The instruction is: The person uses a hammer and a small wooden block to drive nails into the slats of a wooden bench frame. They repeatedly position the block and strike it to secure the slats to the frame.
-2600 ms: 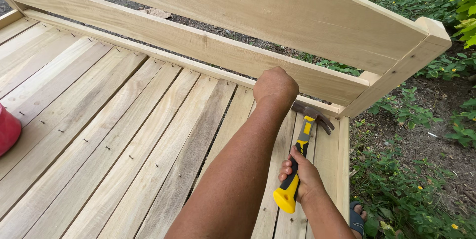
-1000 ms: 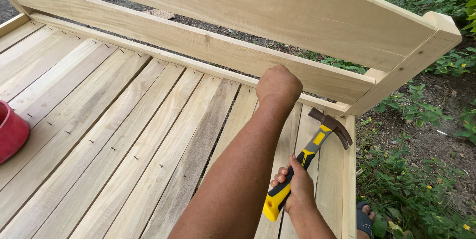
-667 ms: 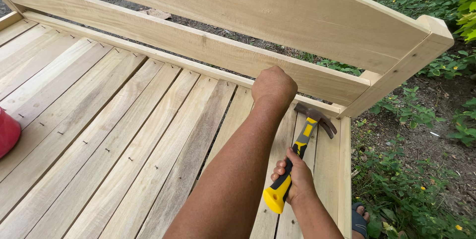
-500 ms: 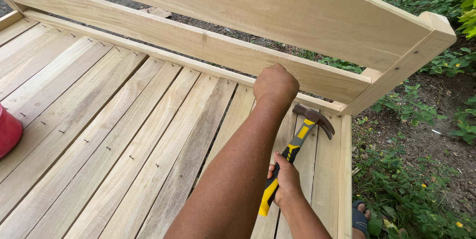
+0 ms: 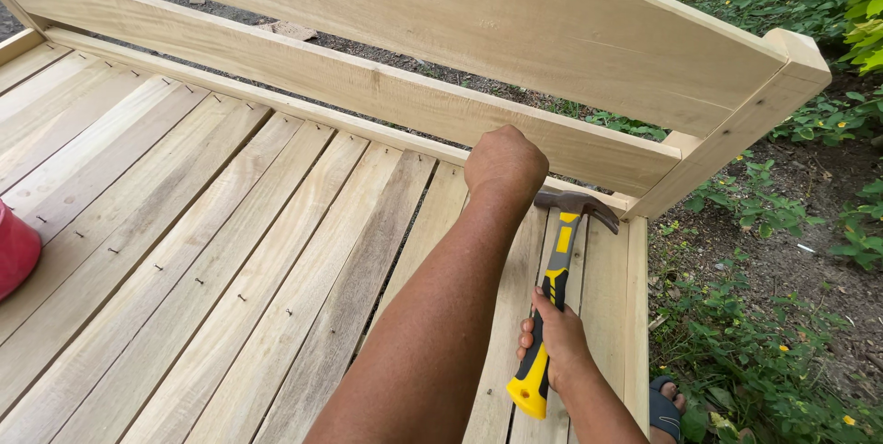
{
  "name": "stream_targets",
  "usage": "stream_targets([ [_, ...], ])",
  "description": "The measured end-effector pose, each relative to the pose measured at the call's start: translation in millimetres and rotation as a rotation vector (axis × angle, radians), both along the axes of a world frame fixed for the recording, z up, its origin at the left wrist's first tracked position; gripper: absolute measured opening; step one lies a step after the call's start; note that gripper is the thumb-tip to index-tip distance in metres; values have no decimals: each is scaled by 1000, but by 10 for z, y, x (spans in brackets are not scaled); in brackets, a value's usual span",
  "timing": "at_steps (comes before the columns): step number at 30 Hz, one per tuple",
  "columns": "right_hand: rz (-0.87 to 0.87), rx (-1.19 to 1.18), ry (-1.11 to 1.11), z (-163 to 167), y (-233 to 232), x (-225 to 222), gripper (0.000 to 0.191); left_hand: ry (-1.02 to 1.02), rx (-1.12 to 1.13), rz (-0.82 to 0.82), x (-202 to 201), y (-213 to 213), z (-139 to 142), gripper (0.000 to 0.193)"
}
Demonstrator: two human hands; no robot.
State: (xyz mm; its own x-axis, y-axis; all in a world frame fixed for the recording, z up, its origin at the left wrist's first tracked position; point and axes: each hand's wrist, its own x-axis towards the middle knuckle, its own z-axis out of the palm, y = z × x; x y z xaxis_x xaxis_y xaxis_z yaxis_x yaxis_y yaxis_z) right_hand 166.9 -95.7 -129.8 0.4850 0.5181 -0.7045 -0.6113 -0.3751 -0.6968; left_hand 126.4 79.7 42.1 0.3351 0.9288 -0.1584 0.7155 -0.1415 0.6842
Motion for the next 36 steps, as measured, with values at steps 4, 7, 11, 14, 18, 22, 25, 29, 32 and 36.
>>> stream_targets([
  [4, 92, -222, -307, 19, -151, -49, 35, 2, -9, -2, -26, -13, -9, 24],
  [7, 308, -408, -587, -36, -293, 7, 37, 7, -11, -8, -28, -18, 0, 23],
  [11, 545, -641, -893, -185, -375, 184, 35, -16, -131, -2, -20, -29, 21, 21],
  [14, 549, -600, -987, -315, -385, 224, 35, -15, -19, -3, -25, -31, 25, 20],
  [18, 467, -457, -741, -400, -482, 266, 33, 1, -49, -7, -19, -17, 17, 21],
  [22, 416, -408, -541, -455, -609, 329, 32, -2, -44, -7, -1, 14, -4, 21],
  [25, 428, -381, -489, -521, -629, 364, 31, 10, -35, -8, 13, 29, -35, 21],
  [29, 334, -418, -531, -615, -570, 378, 27, 12, -33, -1, 42, 51, -73, 22],
  [32, 310, -402, -514, -628, -567, 399, 29, 18, -10, -10, 66, 65, -92, 23],
  [36, 260, -321, -496, -529, -605, 360, 34, 16, 0, 33, 88, 66, -71, 23],
])
